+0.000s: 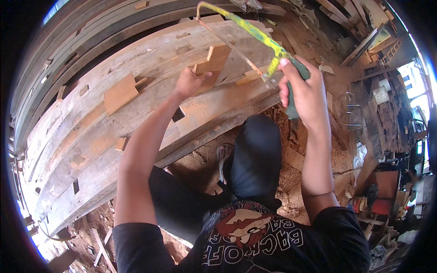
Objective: The person uses a hand saw to cut small rectangular pieces of wood on a workbench. They hold the wood with one hand and saw with the other, repeating the process for multiple pieces.
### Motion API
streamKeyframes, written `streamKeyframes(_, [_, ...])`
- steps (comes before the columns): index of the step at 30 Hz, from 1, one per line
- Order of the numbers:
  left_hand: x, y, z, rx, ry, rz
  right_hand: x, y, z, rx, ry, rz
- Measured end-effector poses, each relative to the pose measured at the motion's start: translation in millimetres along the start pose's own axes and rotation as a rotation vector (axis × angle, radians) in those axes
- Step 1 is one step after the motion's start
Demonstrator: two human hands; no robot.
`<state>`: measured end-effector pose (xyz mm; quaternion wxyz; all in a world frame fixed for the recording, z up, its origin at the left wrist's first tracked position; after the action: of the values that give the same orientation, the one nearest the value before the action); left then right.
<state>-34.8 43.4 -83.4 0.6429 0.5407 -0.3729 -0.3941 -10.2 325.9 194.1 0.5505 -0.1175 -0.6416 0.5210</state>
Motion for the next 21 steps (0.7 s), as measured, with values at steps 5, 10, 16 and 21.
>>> streamKeyframes(5, [4,15,-8,0.01,0.083,0.138,6,23,-17,-0.053,0.015,-0.005])
streamKeyframes(10, [7,17,-2,0.069,0.105,-0.067,-3,34,2,-0.053,-0.008,0.184])
streamKeyframes(16, [8,10,0,-0.026,0.073,-0.086,23,28,-22,-0.055,0.032,0.153])
streamKeyframes(21, [7,8,0,-0.038,0.071,-0.03,18,25,-28,-0.083,0.052,0.107])
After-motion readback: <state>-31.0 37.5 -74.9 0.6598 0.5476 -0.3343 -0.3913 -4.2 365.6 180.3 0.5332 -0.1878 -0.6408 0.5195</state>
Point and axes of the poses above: each hand's wrist, its own z-axis towards the middle knuckle, its own x-axis out of the back of the hand, y = z × x, the point moved 1 cm from there along z, towards the middle knuckle, and after that the axes turned 10 degrees about -z, right-handed, at the moved point
